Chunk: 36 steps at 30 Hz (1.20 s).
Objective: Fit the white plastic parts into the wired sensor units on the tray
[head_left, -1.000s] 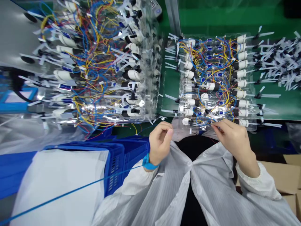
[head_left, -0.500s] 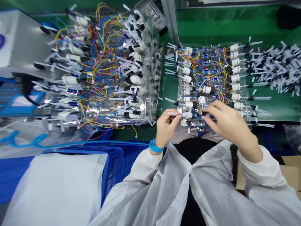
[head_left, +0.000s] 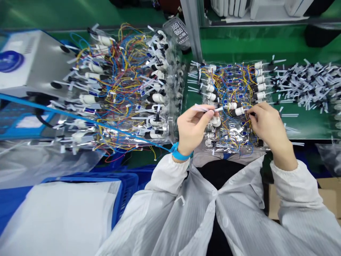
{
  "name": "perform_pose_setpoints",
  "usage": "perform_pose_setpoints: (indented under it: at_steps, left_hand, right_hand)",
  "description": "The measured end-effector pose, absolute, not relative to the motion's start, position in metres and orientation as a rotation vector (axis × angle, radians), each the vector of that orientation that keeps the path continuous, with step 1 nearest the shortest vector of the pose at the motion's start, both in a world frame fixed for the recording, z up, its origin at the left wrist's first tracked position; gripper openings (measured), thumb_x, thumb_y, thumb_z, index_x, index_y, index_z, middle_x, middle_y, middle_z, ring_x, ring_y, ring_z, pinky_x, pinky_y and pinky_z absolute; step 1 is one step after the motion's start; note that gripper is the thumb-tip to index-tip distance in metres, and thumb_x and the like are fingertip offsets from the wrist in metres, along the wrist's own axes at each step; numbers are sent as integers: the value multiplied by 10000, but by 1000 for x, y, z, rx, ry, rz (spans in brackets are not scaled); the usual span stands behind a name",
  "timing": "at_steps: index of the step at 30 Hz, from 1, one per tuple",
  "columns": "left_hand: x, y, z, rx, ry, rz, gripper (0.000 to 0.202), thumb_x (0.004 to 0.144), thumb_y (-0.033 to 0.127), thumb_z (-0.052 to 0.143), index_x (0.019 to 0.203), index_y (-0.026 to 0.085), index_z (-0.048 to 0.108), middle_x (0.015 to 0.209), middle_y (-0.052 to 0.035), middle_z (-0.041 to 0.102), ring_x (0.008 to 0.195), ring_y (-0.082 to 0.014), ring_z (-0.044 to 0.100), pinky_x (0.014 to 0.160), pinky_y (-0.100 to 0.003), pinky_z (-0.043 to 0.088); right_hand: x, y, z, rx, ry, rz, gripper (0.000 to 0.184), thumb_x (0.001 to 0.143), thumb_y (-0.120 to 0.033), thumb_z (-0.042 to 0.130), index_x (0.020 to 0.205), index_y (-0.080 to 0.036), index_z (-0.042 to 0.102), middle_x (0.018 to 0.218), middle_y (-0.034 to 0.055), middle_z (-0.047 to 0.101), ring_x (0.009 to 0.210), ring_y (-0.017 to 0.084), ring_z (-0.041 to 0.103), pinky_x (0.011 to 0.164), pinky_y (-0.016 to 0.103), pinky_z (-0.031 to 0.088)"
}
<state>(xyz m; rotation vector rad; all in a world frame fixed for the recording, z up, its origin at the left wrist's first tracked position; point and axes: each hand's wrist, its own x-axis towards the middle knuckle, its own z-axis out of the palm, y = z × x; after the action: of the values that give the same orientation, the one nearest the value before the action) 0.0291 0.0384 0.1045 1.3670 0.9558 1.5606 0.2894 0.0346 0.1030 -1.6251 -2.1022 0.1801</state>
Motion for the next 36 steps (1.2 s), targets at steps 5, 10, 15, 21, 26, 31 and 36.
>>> perform_pose_setpoints:
  at_steps: [5,10,15,21,26,31,36]
  left_hand:
    - [38,45,144,1311,889,1745,267,922,537,816,1004,283,802,881,28,770,738,-152,783,708,-319,680]
    - [43,37,185,1209,694,1916,165,911,454,855,991,323,796,886,68,744,749,-111,766,836,-330,704]
    - [33,22,199,1048,826,2108,110,1079,385,653,1041,287,686,914,81,678,780,-52,700,978,-348,673]
    - [19,21,179,1032,983,2042,175,1002,473,752,1054,327,672,959,71,665,815,-74,664,907,-288,659]
    - [19,31,166,933,698,2134,235,867,414,907,940,273,733,817,76,651,605,-34,542,553,-153,506]
    - [24,34,160,950,644,2028,188,906,331,871,895,263,695,739,77,592,483,-29,428,423,-183,346]
    - [28,33,156,934,669,2024,247,885,374,891,883,262,671,710,80,555,478,-31,450,422,-189,344]
  right_hand:
    - [268,21,129,-1363,-1943,345,147,1008,-281,670,1100,-225,771,1215,132,749,1049,282,722,901,441,591]
    - [242,19,127,-1049,-2221,741,242,973,-307,753,1200,-224,750,1154,83,789,1066,258,739,964,424,588]
    - [250,18,97,-1115,-2138,681,115,962,-216,752,1076,-225,757,1075,74,790,1007,244,751,913,409,600]
    - [257,-14,91,-1138,-1896,438,54,984,-215,730,1010,-247,765,1086,76,794,1007,240,763,913,438,626]
    - [257,-30,83,-1261,-1739,462,63,986,-240,730,931,-253,755,985,63,799,929,240,762,856,437,635]
    - [260,-34,74,-1335,-1457,798,109,1031,-323,674,1040,-240,743,1044,74,778,947,228,768,820,393,656]
    - [266,-45,73,-1329,-1380,877,156,1071,-314,606,1111,-248,741,1040,59,775,893,204,784,800,356,653]
